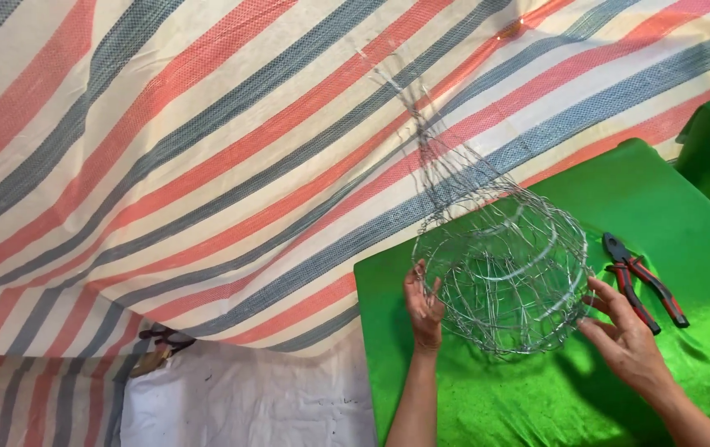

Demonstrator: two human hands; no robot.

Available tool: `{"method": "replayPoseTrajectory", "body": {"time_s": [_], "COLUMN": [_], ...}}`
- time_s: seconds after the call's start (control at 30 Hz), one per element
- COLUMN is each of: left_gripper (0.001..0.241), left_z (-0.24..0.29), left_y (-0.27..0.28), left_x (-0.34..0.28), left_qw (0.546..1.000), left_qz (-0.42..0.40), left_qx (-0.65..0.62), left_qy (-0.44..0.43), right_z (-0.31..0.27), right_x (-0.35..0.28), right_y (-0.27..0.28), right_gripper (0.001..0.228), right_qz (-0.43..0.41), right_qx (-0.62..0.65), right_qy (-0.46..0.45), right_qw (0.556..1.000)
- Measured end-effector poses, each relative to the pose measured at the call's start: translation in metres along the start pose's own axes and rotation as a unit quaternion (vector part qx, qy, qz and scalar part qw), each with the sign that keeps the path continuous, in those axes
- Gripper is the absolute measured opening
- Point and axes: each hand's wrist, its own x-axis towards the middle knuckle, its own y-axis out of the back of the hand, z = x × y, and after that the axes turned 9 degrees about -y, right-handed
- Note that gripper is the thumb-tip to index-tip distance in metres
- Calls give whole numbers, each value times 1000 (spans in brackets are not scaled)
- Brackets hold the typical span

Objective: Finalizing the construction of a wire cage by twisting and weaving metal wires by hand and with pliers.

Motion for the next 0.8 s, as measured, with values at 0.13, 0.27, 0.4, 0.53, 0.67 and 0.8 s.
{"method": "replayPoseTrajectory", "body": {"time_s": [0.13, 0.27, 0.4, 0.53, 0.67, 0.8], "left_gripper": [98, 76, 101, 111, 108, 116], "left_z": [0, 9, 10, 15, 23, 38], "left_y": [5, 3, -1, -7, -10, -7], "left_x": [-10, -20, -29, -38, -41, -45], "left_qw": [999, 999, 997, 993, 973, 958], "left_qz": [-37, -43, -51, -76, -93, -101], "left_qx": [-10, 9, 50, 85, 192, 254], "left_qy": [-25, -5, -3, -24, -93, -87], "right_z": [-3, -7, -2, 7, 37, 36], "right_x": [-5, -10, -11, -13, -7, -12], "right_y": [2, 1, 0, -4, -6, -8], "right_gripper": [80, 78, 69, 64, 67, 63], "right_qz": [-10, 3, 27, 30, 40, 51], "right_qx": [11, 20, 31, 14, -40, -52], "right_qy": [-14, -38, -49, -67, -50, -52], "right_qw": [1000, 999, 998, 997, 997, 996]}}
